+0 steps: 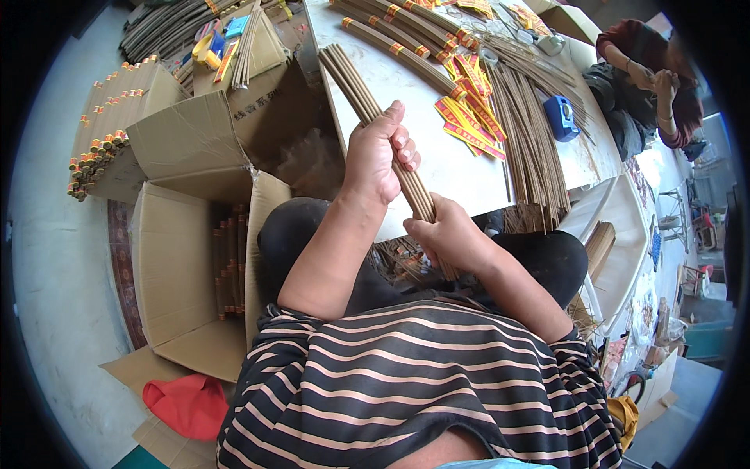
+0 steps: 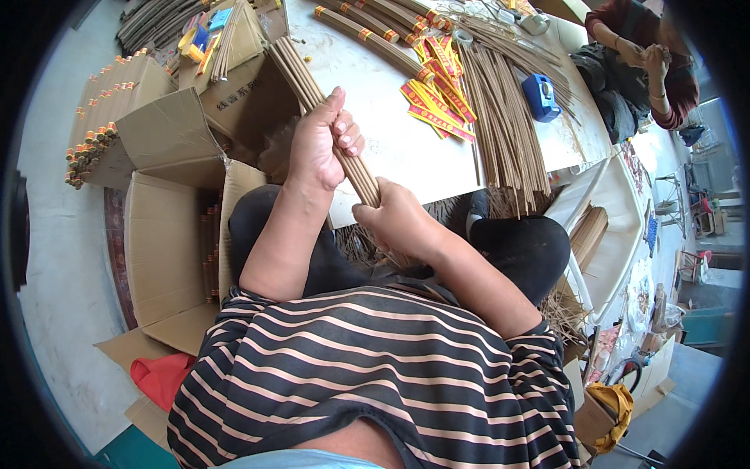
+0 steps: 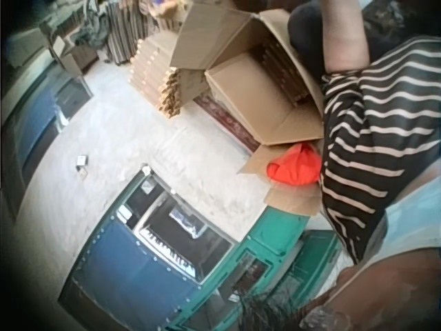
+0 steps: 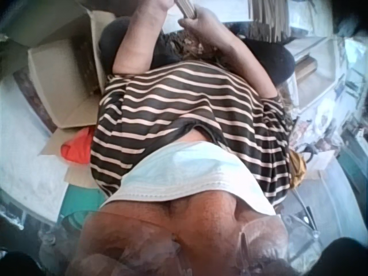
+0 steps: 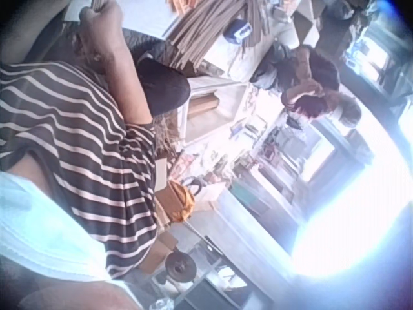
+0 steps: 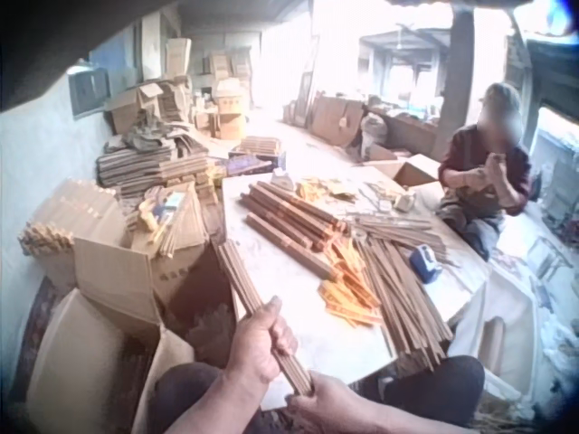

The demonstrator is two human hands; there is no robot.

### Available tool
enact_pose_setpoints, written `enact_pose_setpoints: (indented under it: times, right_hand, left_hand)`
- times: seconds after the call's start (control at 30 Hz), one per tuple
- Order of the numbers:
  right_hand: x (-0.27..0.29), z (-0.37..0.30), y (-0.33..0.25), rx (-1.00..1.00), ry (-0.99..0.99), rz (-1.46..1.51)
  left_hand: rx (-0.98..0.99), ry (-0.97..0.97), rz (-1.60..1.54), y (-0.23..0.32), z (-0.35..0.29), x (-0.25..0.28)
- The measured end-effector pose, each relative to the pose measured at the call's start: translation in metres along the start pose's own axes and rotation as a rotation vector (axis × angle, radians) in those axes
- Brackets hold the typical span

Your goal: The person gathers bundles of thin wooden sticks, aligns them, wraps a small red and yellow paper label around each bundle, and secures it with a blue tape dispenser. Finished bundles are placed into a cardboard box.

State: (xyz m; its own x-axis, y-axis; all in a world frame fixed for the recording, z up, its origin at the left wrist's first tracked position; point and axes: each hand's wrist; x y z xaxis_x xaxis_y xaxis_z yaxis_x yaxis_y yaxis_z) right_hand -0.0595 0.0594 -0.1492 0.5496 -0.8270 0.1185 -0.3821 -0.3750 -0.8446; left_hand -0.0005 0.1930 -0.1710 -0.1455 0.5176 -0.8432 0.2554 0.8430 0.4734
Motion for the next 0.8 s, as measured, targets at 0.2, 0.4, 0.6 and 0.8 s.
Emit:
enact_pose_setpoints:
  times: [0.2,0.4,0.6,0.8]
  right_hand:
    - [-0.001,0.002,0.002,-0.045,-0.179,0.291]
    - [-0.001,0.008,0.009,0.017,0.043,-0.169]
    - [0.003,0.006,0.012,0.017,0.116,-0.291]
    - [0.018,-0.001,0.016,0.469,0.260,-0.274]
  left_hand:
    - [0.026,-0.185,-0.156,-0.001,0.005,0.019]
    - [-0.050,-0.013,-0.049,-0.006,-0.001,0.012]
    - [-0.028,0.026,0.005,-0.024,-0.010,0.007]
    - [-0.118,-0.024,0.031,-0.015,-0.008,0.009]
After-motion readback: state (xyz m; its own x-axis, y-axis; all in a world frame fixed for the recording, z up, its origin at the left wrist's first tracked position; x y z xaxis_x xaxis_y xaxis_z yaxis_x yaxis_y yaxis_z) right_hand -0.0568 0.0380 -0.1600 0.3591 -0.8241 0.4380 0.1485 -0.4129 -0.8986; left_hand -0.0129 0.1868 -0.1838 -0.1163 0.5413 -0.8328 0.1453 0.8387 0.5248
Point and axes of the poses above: each hand's wrist, its own z-axis towards the middle knuckle, its own x-axis out of the back of the hand, y = z × x, and after that the axes turned 1 degree about x, right-handed
